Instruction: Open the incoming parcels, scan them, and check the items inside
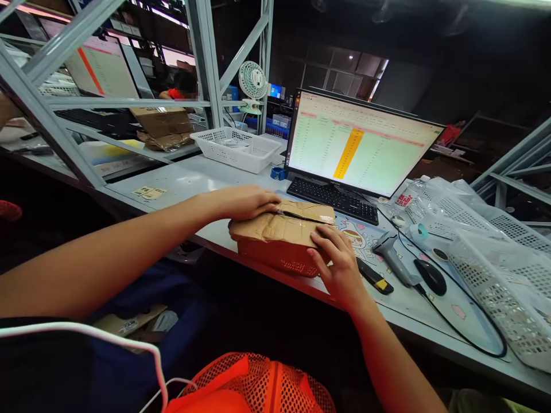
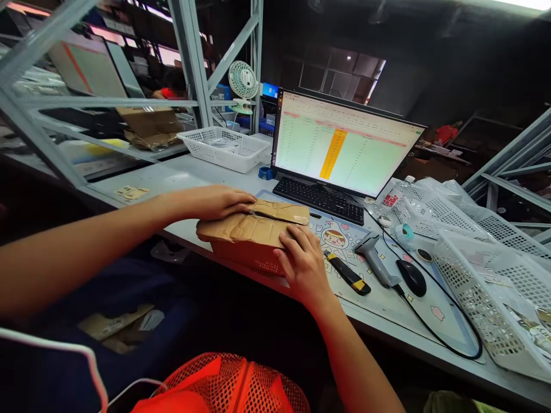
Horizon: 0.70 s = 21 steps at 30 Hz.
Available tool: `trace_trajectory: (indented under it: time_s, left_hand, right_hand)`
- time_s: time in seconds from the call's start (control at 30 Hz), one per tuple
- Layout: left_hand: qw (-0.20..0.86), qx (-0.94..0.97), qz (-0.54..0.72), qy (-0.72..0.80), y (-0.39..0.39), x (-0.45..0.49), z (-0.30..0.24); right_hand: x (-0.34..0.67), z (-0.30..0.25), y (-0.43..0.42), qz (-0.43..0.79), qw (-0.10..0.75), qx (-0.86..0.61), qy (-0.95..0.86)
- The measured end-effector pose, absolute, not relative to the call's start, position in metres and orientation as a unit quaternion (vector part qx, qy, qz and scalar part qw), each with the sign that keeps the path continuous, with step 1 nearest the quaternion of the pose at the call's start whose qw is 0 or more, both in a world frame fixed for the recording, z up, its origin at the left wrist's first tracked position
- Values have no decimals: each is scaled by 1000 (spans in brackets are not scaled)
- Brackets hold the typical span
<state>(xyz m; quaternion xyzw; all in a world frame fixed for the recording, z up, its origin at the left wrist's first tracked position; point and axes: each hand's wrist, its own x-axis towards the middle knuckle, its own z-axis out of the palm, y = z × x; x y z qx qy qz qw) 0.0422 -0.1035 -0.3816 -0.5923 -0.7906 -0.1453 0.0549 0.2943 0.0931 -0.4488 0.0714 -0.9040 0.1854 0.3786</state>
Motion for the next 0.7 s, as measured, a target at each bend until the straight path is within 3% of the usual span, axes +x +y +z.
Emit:
trace_trajectory:
  time_s: [0.17,0.27,0.47,0.7]
  left_hand:
    - [102,-513,-239,-818,-91,26,-376]
    - [55,-464,-296,-833,-73,9,-370]
    - [-44,-414,-345,-841,-47,-14,-377]
    - [-133,-403,-347,-836,-40,-20,-418]
  right_hand:
    - [299,-448,91,209,380,84,-897]
    - [300,-443,94,212,350,80,-909]
    - [286,-414,108,208,246,65,-944]
    - [263,-367,112,101,79,46,-991]
